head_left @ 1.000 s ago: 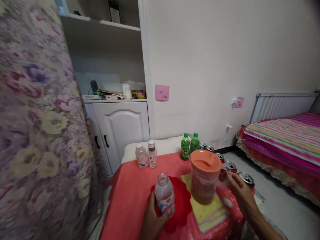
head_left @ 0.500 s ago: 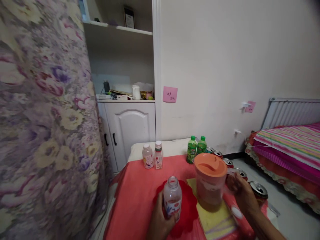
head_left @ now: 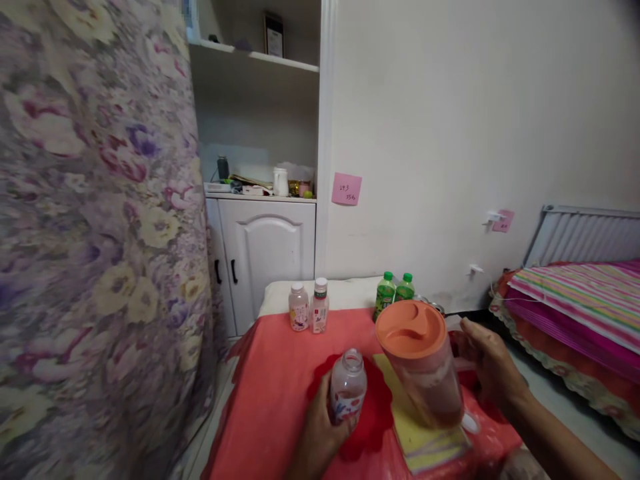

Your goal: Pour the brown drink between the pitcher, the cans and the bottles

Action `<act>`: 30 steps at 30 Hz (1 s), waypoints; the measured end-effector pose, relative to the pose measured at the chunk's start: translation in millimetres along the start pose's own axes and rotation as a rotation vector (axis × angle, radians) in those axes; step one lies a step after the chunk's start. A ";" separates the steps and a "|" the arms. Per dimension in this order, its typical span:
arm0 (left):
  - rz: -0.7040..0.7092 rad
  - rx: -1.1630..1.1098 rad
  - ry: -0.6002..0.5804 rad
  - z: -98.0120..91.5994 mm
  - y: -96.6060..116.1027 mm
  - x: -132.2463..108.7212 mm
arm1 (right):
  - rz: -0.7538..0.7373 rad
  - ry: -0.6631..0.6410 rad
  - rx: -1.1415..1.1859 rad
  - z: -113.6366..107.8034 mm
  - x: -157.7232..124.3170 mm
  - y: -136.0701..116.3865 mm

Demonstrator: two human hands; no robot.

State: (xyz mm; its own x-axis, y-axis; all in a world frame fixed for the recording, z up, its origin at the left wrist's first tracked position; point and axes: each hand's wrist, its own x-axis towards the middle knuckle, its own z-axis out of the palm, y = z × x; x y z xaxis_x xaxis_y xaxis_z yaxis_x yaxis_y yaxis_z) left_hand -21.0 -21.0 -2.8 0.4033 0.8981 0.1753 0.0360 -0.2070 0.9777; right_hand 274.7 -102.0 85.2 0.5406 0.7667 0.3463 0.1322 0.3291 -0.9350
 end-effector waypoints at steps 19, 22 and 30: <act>-0.015 -0.107 -0.082 -1.1 -8.1 -3.0 | -0.072 -0.253 -0.342 29.0 12.7 -72.4; -0.020 -0.096 -0.090 -0.6 -6.1 -3.6 | -0.071 -0.299 -0.357 30.7 15.4 -74.5; -0.012 -0.071 -0.083 -1.6 -10.0 -3.3 | -0.101 -0.385 -0.426 32.0 22.6 -78.5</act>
State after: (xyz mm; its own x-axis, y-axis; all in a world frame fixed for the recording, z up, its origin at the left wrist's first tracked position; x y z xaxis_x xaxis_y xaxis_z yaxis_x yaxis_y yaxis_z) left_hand -24.1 -21.3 -13.0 0.4779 0.8643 0.1565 -0.0225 -0.1661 0.9859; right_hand 250.0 -92.8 168.9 0.1775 0.9146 0.3634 0.5330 0.2211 -0.8167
